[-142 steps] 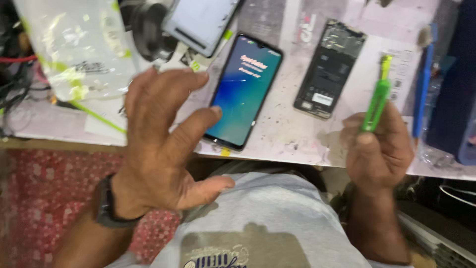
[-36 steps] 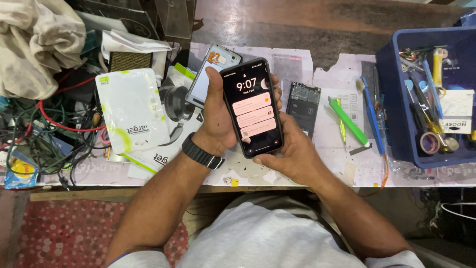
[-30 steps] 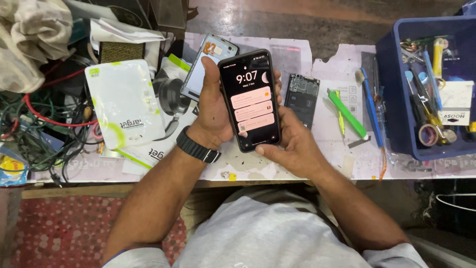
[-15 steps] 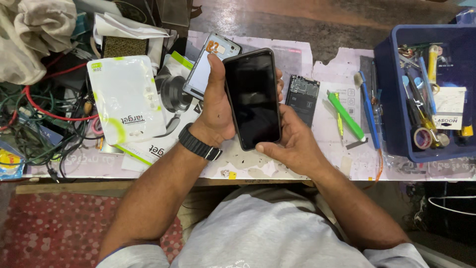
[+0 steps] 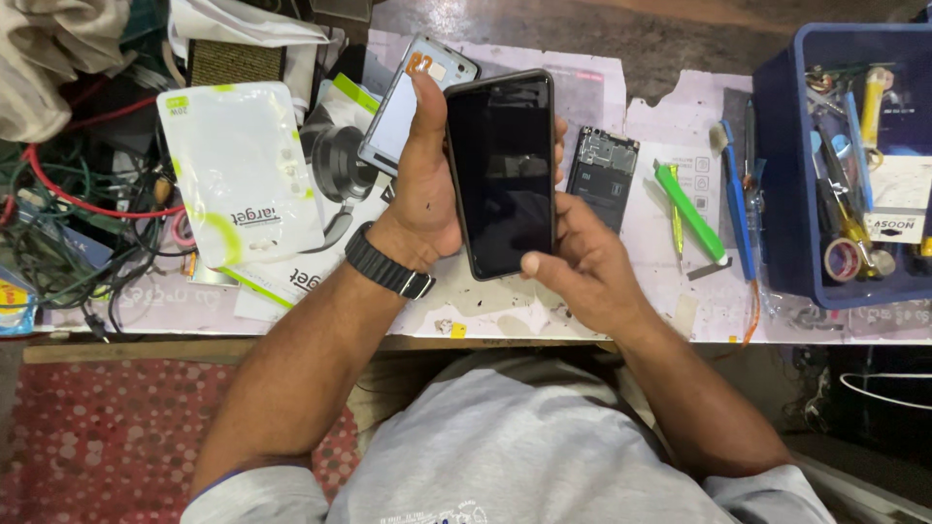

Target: The person tests a smartphone by interacting with the touchscreen and adjusting the volume. They then use a green screwdriver to unscrew and remove a metal bracket from the internal chassis of a disassembled smartphone.

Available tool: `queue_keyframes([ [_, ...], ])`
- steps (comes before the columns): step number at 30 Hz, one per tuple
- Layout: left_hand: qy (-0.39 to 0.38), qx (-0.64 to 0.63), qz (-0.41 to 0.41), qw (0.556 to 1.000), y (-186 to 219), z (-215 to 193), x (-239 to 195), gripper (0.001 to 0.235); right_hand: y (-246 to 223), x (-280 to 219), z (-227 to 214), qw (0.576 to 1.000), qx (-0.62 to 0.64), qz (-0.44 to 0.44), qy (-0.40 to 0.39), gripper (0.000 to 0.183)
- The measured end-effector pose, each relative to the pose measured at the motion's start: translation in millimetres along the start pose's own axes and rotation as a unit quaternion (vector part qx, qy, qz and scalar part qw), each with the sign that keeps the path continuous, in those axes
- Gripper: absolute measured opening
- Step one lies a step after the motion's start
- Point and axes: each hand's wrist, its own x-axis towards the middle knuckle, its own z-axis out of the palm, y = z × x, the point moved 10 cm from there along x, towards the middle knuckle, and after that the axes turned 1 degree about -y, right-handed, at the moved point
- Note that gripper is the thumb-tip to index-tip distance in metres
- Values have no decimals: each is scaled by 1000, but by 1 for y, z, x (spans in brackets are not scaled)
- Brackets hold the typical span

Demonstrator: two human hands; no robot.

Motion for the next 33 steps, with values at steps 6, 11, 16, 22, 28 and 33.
queue_keyframes([
  [6,7,2,-1,1000,-3,-5,0,103,1,-5,-6,1000,21,-5,-18,50],
  [11,-7,20,5,1000,-2,-6,0,103,12,-7,-18,1000,12,20,10,50],
  [16,-6,1,10,1000,-5,-8,-1,93,18,-1,-6,976,212,38,-4,56],
  [22,-26,-30,-3,999,-10,-3,-3,91,23,5,19,942,304,129,-65,75],
  [28,-20,-32,-1,999,-11,-4,-3,90,27,5,18,948,286,122,-60,74],
  [33,-34,-22,6,999,-8,0,-3,90,20,3,13,960,265,80,-37,65],
])
